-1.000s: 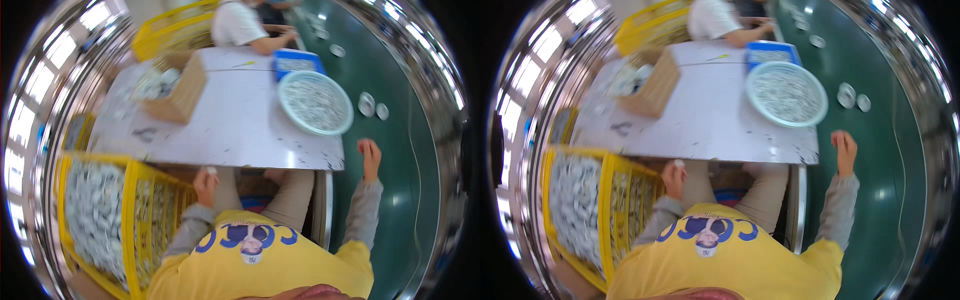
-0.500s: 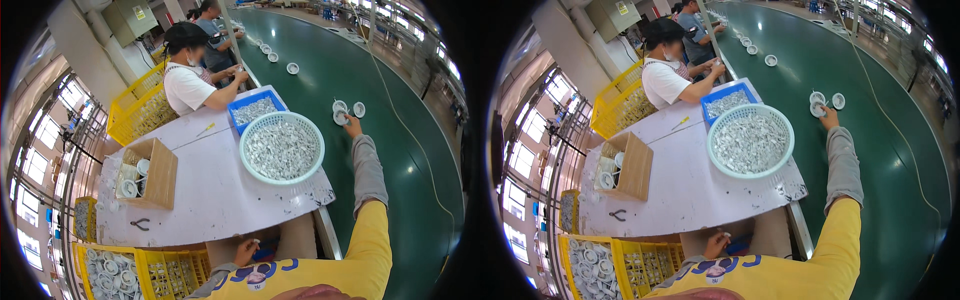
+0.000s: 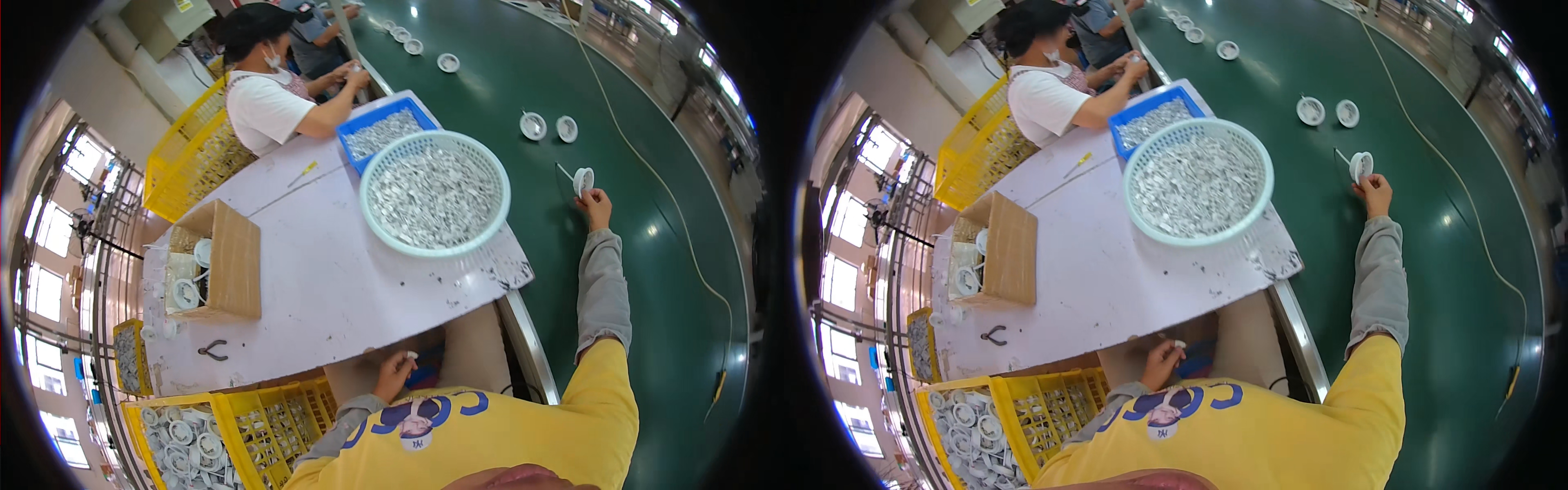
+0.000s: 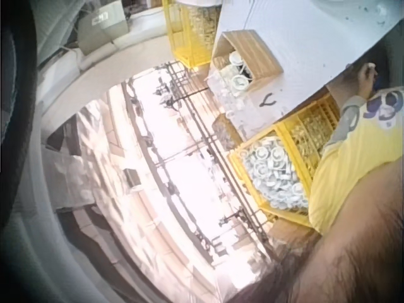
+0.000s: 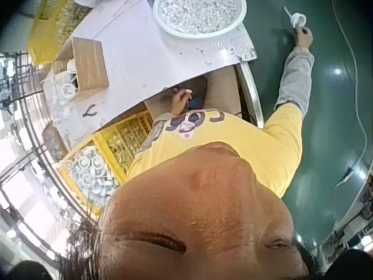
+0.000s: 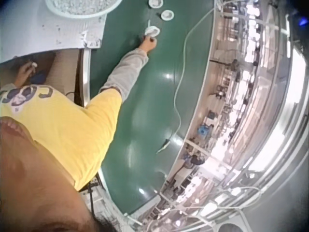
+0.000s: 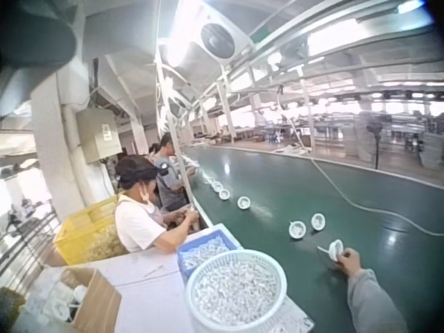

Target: The person assembles LED light fixtures by taking plastic clips from a bowl and inserting them into the light housings by hand, then placing the assembled light fixtures onto the conveyor belt.

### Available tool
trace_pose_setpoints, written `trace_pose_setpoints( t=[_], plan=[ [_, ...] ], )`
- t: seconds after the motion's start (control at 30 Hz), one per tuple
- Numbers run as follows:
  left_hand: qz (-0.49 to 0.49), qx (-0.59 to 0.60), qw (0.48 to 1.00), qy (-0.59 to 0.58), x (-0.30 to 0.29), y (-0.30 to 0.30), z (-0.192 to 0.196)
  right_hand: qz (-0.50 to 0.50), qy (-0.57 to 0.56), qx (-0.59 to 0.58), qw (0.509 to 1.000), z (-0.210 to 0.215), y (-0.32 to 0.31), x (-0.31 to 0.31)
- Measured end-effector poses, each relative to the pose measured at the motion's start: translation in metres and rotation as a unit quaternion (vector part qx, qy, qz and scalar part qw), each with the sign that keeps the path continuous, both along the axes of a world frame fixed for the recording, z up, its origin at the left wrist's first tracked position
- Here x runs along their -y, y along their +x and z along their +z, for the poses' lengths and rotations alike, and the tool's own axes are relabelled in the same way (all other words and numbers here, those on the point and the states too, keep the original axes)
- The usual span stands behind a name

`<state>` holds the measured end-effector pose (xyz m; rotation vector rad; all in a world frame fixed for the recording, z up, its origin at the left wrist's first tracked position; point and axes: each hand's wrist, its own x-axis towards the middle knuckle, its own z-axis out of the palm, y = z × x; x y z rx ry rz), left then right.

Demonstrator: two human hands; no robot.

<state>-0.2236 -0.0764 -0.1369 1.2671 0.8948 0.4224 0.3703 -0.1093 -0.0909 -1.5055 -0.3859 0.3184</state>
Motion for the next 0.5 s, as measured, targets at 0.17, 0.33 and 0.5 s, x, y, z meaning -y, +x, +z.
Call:
trace_pose_setpoints(
  t=[0.17, 0.33, 0.5],
  plan=[
    [-0.090, 0.010, 0.996, 0.016, 0.007, 0.016, 0.020, 0.051, 0.159, -0.122, 0.978, 0.015, -0.074, 0.082],
    [-0.167, 0.040, 0.984, 0.039, 0.012, 0.049, 0.052, 0.232, 0.327, -0.226, 0.888, 0.086, -0.174, 0.109],
    [-0.171, 0.077, 0.978, 0.089, 0.019, 0.066, 0.081, 0.451, 0.418, -0.164, 0.771, 0.124, -0.226, 0.084]
  ],
)
